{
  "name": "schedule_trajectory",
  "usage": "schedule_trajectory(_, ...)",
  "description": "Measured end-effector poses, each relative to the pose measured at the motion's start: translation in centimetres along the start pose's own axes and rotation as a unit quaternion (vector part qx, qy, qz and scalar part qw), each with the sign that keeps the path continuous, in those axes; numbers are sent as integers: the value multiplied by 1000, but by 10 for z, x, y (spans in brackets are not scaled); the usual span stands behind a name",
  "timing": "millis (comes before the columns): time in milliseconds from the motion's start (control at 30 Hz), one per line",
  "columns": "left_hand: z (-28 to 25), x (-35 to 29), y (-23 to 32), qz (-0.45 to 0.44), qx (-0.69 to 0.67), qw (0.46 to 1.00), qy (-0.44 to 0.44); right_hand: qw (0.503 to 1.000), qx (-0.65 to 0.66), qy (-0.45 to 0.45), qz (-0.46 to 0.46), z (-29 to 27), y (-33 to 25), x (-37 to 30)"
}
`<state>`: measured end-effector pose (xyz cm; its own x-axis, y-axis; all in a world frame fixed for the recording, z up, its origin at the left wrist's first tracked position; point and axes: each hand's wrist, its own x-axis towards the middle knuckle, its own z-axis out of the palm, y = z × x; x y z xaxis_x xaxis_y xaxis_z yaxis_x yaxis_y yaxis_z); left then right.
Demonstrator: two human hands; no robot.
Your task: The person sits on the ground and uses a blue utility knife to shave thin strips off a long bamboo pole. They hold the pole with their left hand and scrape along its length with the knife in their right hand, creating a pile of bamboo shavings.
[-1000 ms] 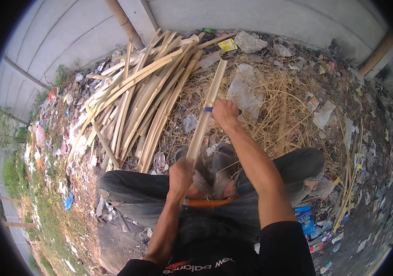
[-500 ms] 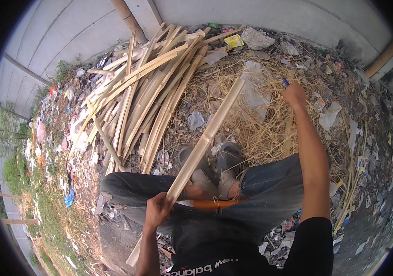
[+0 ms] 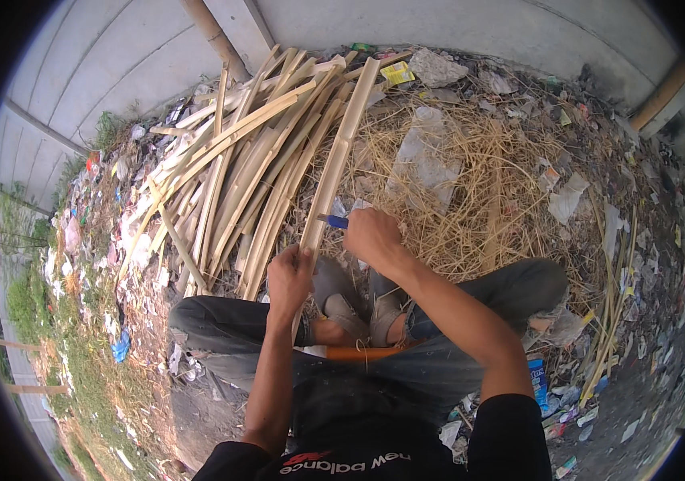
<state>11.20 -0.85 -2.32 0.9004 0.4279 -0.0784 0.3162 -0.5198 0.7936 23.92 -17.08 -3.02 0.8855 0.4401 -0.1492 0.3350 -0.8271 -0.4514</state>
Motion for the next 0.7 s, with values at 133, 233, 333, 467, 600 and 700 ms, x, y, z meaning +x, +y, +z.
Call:
schedule_trajectory(133,6,4,2,9,21,1000,14,1000,2,23,-10,11,-6,10)
schedule_trajectory(233,9,4,1,17,56,998,30,999,-9,42,-15,21,-1,17)
schedule_trajectory(333,11,4,-4,10,70,997,31,999,-7,43,-7,25,-1,24)
schedule_trajectory(467,10,1,-5,-15,74,997,13,999,-23,24,4,28,4,37)
schedule_trajectory(600,12,-22,-7,3,94,995,-35,987,38,66,141,14,34,71)
schedule_trajectory(700,9,-71,-7,-75,20,989,-125,972,20,107,210,-18,104,89)
